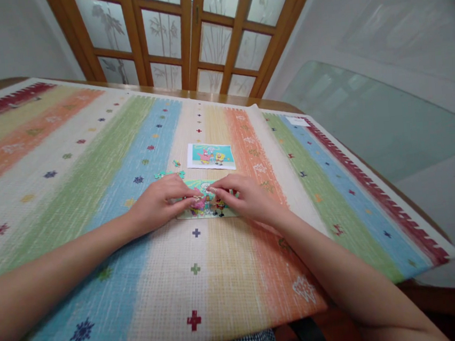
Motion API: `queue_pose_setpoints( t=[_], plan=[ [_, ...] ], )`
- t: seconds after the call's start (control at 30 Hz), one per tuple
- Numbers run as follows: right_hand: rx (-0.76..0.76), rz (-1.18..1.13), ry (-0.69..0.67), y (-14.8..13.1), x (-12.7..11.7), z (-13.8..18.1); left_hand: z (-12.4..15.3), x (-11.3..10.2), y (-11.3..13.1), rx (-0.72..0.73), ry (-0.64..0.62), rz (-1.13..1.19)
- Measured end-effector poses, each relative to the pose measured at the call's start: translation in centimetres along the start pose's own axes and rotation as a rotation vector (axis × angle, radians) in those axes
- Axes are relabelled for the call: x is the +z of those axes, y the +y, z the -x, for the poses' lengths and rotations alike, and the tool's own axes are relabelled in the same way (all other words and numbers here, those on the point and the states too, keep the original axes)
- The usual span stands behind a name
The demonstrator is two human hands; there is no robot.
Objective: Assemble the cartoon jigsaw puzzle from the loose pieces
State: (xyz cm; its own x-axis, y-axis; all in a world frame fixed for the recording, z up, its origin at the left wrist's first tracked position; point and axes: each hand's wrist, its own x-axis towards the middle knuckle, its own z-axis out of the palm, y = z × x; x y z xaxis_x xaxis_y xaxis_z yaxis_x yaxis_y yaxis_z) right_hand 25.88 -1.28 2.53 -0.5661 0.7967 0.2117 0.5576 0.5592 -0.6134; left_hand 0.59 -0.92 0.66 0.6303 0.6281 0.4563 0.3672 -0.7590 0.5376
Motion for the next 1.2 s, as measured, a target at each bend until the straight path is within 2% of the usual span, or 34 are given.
queue_pose_setpoints(
  t=[0.13, 0.27, 0.43, 0.67, 0.77, 0.87, 1.03, 1.1, 1.2],
  plan=[
    [0.133, -0.374, -0.111, -0.9, 0.4, 0.0, 0.0, 0.3, 1.1, 0.072, -0.011, 0.035],
    [0.221, -0.722, -0.185, -0.7, 0.8, 0.0, 0.1, 0.4, 1.2, 0.108, -0.011, 0.021],
    [0.277, -0.818, -0.186, -0.6, 1.0, -0.3, 0.3, 0.5, 1.0, 0.115, -0.01, -0.037],
    [0.3, -0.976, -0.267, -1.2, 1.7, -0.3, 0.5, 0.7, 0.7, 0.211, 0.043, -0.094],
    [0.284, -0.972, -0.233, -1.1, 2.0, -0.3, 0.5, 0.8, 0.7, 0.223, 0.041, -0.087],
    [0.268, -0.876, -0.204, -0.9, 1.8, -0.3, 0.4, 0.8, 0.8, 0.193, 0.033, -0.09],
    [0.287, -0.656, -0.087, 0.0, -0.1, -0.3, 0.6, 0.8, 0.5, 0.153, -0.002, -0.124],
    [0.308, -0.584, -0.024, 0.7, -1.1, -0.2, 0.8, 0.9, 0.1, 0.161, -0.033, -0.169],
    [0.35, -0.46, -0.011, 1.6, -2.0, 0.0, 1.1, 1.2, -0.4, 0.162, -0.134, -0.225]
  ],
)
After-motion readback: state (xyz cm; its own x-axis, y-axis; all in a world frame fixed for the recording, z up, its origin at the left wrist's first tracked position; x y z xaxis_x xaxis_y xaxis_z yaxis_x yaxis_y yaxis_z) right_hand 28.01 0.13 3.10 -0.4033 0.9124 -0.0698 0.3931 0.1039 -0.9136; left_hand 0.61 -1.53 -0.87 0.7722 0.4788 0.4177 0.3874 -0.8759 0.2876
